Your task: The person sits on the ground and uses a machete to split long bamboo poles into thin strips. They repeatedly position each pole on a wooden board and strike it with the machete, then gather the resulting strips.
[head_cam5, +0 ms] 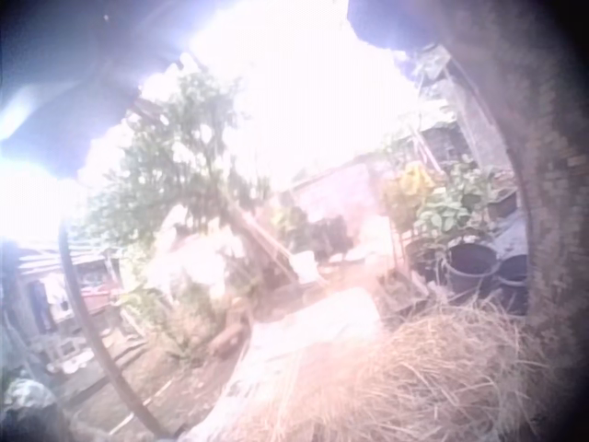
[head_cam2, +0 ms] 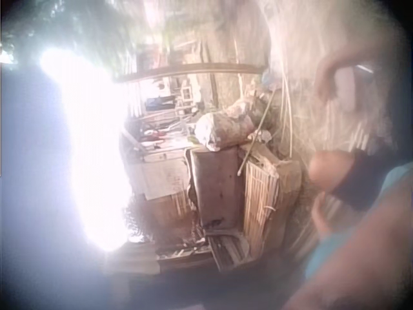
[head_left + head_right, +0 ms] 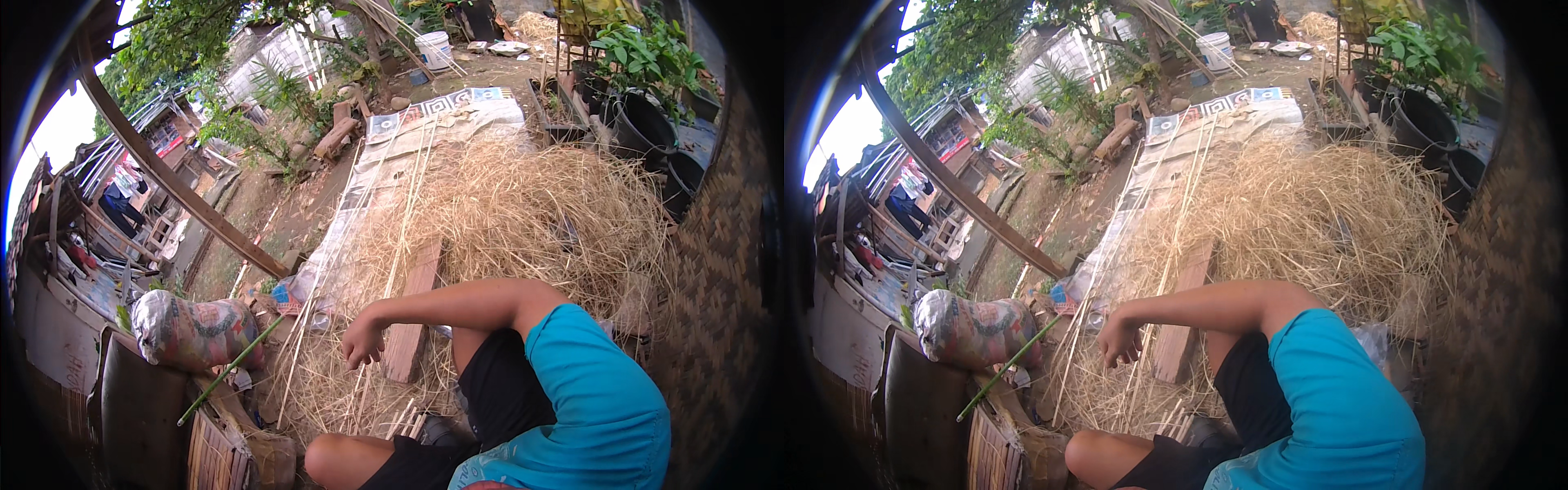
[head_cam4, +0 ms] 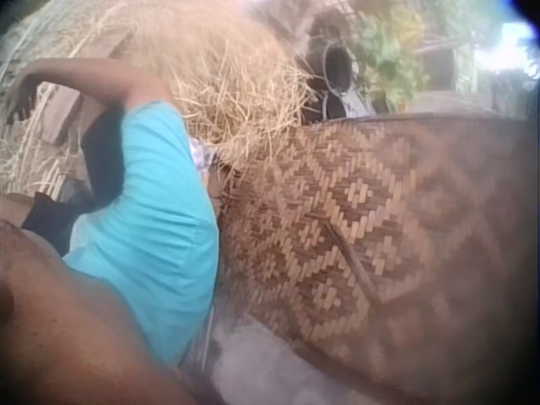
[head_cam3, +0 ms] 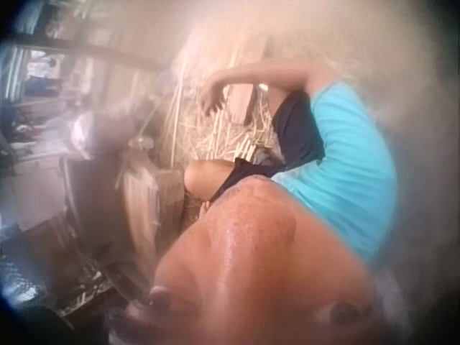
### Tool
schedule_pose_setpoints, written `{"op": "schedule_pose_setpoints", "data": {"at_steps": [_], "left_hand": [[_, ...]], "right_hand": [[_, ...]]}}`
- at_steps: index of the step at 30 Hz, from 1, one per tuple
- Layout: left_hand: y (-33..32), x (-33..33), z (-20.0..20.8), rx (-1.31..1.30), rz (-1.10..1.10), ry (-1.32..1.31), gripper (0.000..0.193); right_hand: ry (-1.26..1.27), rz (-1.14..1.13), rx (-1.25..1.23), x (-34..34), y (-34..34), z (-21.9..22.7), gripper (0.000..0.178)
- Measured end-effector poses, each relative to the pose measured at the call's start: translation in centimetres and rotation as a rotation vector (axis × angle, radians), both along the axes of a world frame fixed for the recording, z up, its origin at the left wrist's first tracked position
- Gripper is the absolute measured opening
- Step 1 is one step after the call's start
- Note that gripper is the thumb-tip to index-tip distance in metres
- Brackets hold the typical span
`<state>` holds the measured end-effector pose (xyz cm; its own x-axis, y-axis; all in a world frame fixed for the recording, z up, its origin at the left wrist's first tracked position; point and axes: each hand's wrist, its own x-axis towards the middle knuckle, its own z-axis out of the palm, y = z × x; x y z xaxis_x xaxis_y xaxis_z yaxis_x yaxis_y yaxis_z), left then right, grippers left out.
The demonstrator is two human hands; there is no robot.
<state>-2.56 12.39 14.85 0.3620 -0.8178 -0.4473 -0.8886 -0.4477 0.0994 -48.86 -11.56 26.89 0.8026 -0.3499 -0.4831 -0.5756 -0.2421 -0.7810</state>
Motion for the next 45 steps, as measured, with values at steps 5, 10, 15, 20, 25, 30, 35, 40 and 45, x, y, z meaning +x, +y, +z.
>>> {"op": "schedule_pose_setpoints", "data": {"at_steps": [5, 10, 15, 20, 25, 30, 35, 40, 45], "left_hand": [[1.0, 1.8, -1.9, -0.027, 0.007, -0.023, 0.044], [0.9, 4.0, -1.1, -0.205, -0.108, -0.100, 0.048], [-5.5, -6.6, 11.0, -0.577, -0.510, -0.003, 0.053], [-10.1, -19.9, 22.9, -0.660, -0.884, 0.316, 0.063], [-14.8, -28.4, 22.3, -0.398, -1.214, 0.521, 0.080], [-16.7, -30.5, 16.5, -0.044, -1.288, 0.673, 0.106], [-17.1, -30.2, 16.1, 0.112, -1.322, 0.610, 0.106], [-18.7, -29.7, 14.6, 0.218, -1.281, 0.732, 0.106], [-18.7, -29.6, 14.7, 0.296, -1.111, 0.789, 0.109]], "right_hand": [[0.012, -0.011, -0.018, 0.1, -0.1, 0.1, 0.053], [0.058, 0.018, -0.040, 1.0, -0.3, -0.5, 0.055], [0.146, 0.106, -0.216, 1.9, 0.4, -1.5, 0.053], [0.092, 0.287, -0.640, 5.0, 1.4, -2.1, 0.043], [0.170, 0.181, -0.614, 2.8, 5.6, 1.0, 0.042], [0.067, 0.206, -0.511, 2.1, 8.0, 0.2, 0.043], [0.005, 0.236, -0.500, 2.2, 8.2, -2.7, 0.043], [-0.058, 0.280, -0.514, 2.8, 7.9, -4.0, 0.043], [-0.130, 0.287, -0.537, 3.0, 7.1, -4.6, 0.043]]}}
